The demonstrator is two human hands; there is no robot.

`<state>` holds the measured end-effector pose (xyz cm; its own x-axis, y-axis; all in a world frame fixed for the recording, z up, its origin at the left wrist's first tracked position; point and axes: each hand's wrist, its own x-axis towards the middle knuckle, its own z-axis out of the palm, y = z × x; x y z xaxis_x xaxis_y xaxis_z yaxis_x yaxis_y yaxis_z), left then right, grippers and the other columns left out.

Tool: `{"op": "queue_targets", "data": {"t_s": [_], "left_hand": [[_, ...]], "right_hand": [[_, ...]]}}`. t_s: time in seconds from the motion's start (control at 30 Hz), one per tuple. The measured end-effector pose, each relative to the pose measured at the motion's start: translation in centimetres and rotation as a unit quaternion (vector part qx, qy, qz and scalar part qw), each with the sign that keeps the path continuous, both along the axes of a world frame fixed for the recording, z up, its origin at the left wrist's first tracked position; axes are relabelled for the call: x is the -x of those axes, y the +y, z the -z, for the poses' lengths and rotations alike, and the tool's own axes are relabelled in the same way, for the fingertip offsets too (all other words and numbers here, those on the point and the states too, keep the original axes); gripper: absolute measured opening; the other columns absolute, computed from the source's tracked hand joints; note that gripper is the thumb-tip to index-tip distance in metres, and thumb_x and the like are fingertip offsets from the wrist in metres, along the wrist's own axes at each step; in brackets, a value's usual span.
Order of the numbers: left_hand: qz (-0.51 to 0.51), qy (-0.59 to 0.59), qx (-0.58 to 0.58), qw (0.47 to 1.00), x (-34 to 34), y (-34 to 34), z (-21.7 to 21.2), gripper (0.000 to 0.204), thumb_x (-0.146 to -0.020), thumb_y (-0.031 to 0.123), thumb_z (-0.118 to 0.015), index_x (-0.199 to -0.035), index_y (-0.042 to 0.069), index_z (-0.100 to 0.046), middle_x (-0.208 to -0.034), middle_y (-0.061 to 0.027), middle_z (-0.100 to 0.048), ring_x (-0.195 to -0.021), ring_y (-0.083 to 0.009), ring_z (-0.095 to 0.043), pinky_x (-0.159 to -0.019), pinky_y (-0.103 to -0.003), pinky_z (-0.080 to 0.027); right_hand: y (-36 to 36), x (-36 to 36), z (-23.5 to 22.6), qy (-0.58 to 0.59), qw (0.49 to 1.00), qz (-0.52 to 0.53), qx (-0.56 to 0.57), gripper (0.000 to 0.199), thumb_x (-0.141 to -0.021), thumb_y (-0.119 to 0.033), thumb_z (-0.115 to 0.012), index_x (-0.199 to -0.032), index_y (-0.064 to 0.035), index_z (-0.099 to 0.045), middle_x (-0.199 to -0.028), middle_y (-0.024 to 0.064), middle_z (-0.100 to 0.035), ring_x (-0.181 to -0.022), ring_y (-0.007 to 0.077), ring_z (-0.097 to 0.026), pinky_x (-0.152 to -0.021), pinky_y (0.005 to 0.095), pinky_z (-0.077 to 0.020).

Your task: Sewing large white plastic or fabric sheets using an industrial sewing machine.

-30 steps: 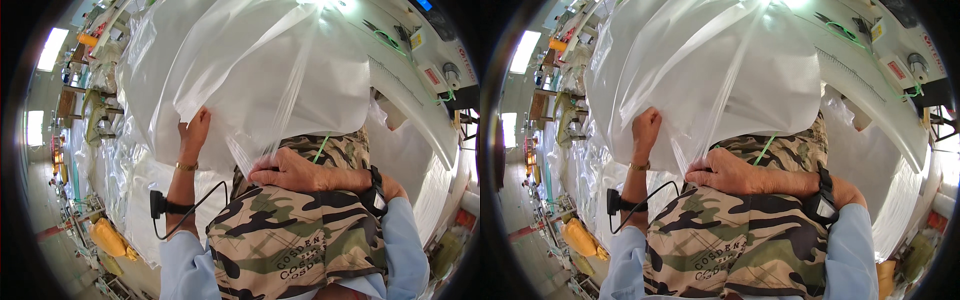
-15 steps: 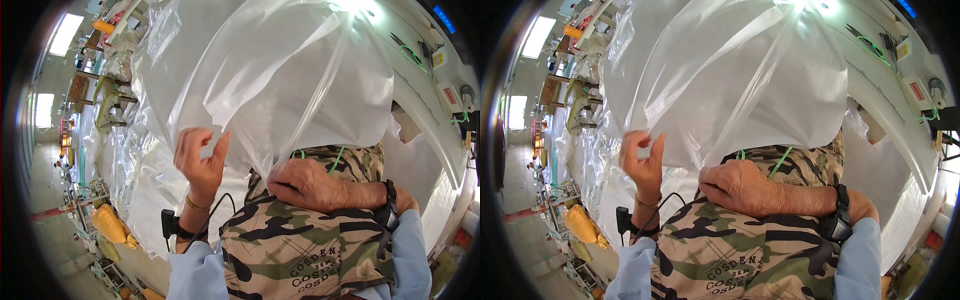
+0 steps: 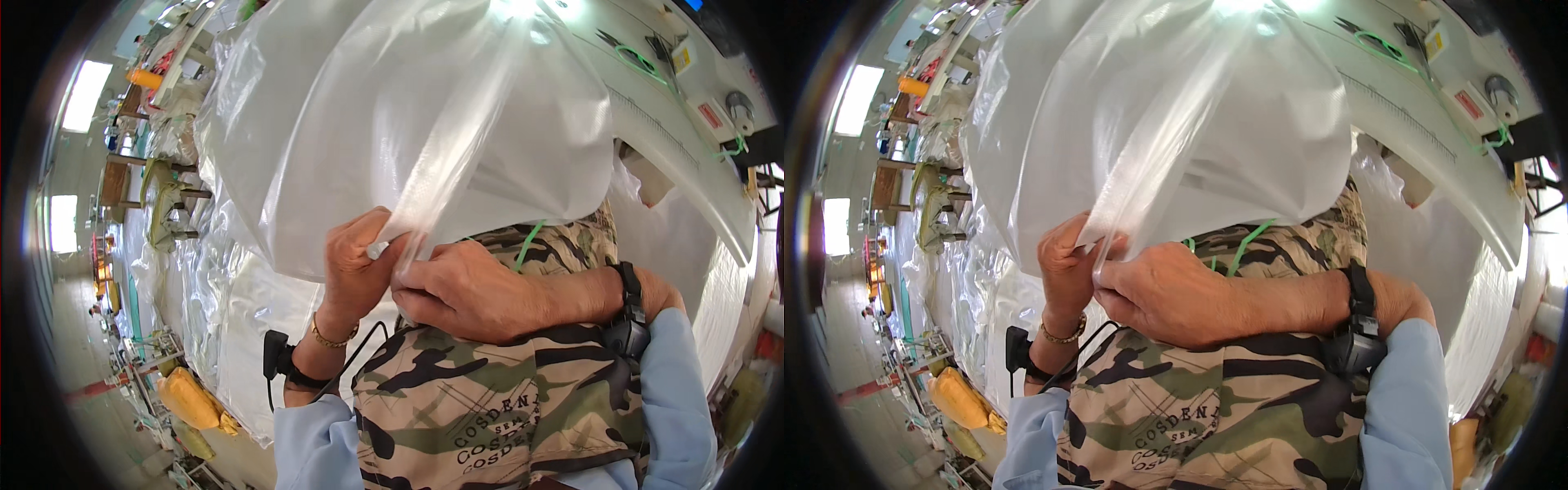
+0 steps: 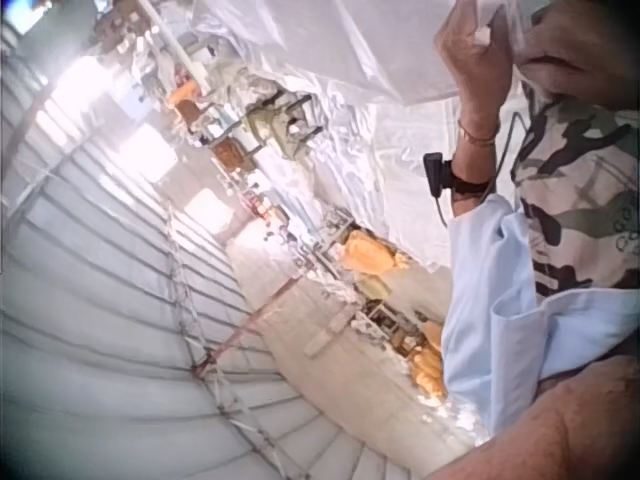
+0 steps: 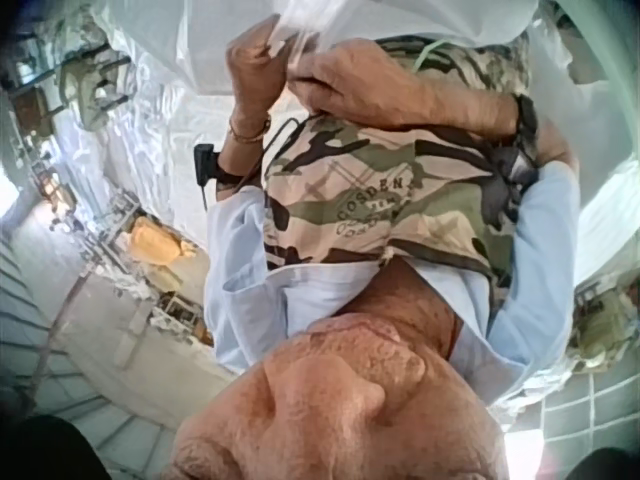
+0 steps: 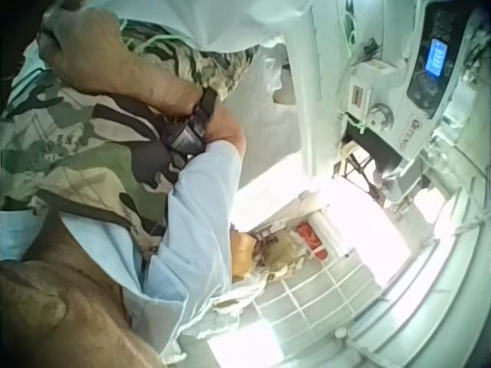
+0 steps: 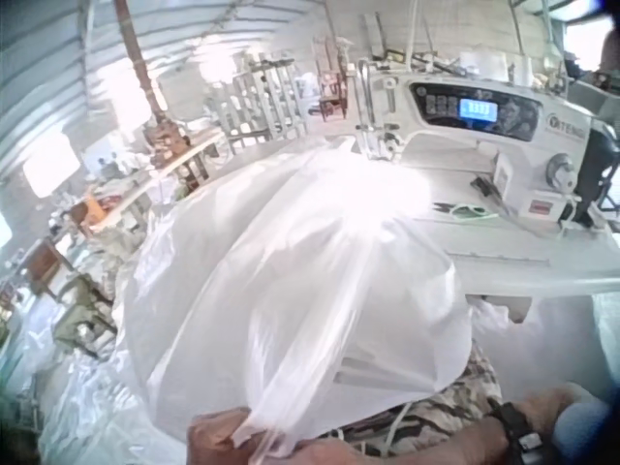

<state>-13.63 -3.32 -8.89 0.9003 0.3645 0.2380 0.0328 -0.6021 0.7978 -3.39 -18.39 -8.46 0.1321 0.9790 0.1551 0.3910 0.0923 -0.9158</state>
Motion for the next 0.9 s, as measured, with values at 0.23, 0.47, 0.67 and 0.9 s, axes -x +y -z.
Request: {"op": "queue_targets", "data": {"t_s": [0.23,0.47,0.67,0.9], "left_hand": [[0.053,0.041,0.067,0.995,0.5,0.4,0.7,0.01,-0.09,-0.002,-0.064,-0.1,-0.002,-0.065,-0.073,-0.0051,-0.064,-0.062,-0.0088,-0.053,-0.057,-0.024,-0.043],[0.103,0.072,0.159,0.979,0.3,2.1,1.1,0.023,-0.1,0.017,-0.061,-0.096,-0.005,-0.066,-0.074,-0.0034,-0.066,-0.07,-0.0062,-0.057,-0.061,-0.024,-0.046],[0.119,0.112,0.189,0.968,-1.2,1.6,0.3,0.023,-0.101,0.02,-0.061,-0.096,-0.003,-0.061,-0.079,-0.0071,-0.071,-0.071,-0.0066,-0.064,-0.063,-0.022,-0.051],[0.034,0.037,0.067,0.996,-1.5,2.3,-0.5,0.016,-0.1,0.013,-0.062,-0.092,-0.001,-0.062,-0.064,0.0019,-0.052,-0.057,-0.005,-0.045,-0.052,-0.021,-0.041]], "right_hand": [[0.1,0.7,0.8,-0.079,0.996,0.001,0.031,0.021,-0.093,-0.021,-0.058,-0.088,-0.0004,-0.06,-0.067,0.0184,-0.063,-0.065,0.0404,-0.065,-0.062,0.0494,-0.0524],[0.4,0.9,1.8,-0.136,0.991,-0.007,0.015,0.022,-0.093,-0.02,-0.058,-0.09,0.001,-0.061,-0.066,0.0163,-0.063,-0.063,0.0371,-0.066,-0.061,0.048,-0.0531],[0.1,0.2,1.8,-0.204,0.976,-0.073,-0.005,0.02,-0.083,-0.016,-0.063,-0.092,0.0022,-0.06,-0.067,0.0133,-0.064,-0.063,0.034,-0.067,-0.057,0.0441,-0.0528],[-6.0,-4.1,0.8,-0.358,0.928,0.04,0.093,0.025,-0.078,-0.007,-0.062,-0.1,0.003,-0.058,-0.06,0.0102,-0.061,-0.06,0.0326,-0.067,-0.055,0.0404,-0.0521]]}}
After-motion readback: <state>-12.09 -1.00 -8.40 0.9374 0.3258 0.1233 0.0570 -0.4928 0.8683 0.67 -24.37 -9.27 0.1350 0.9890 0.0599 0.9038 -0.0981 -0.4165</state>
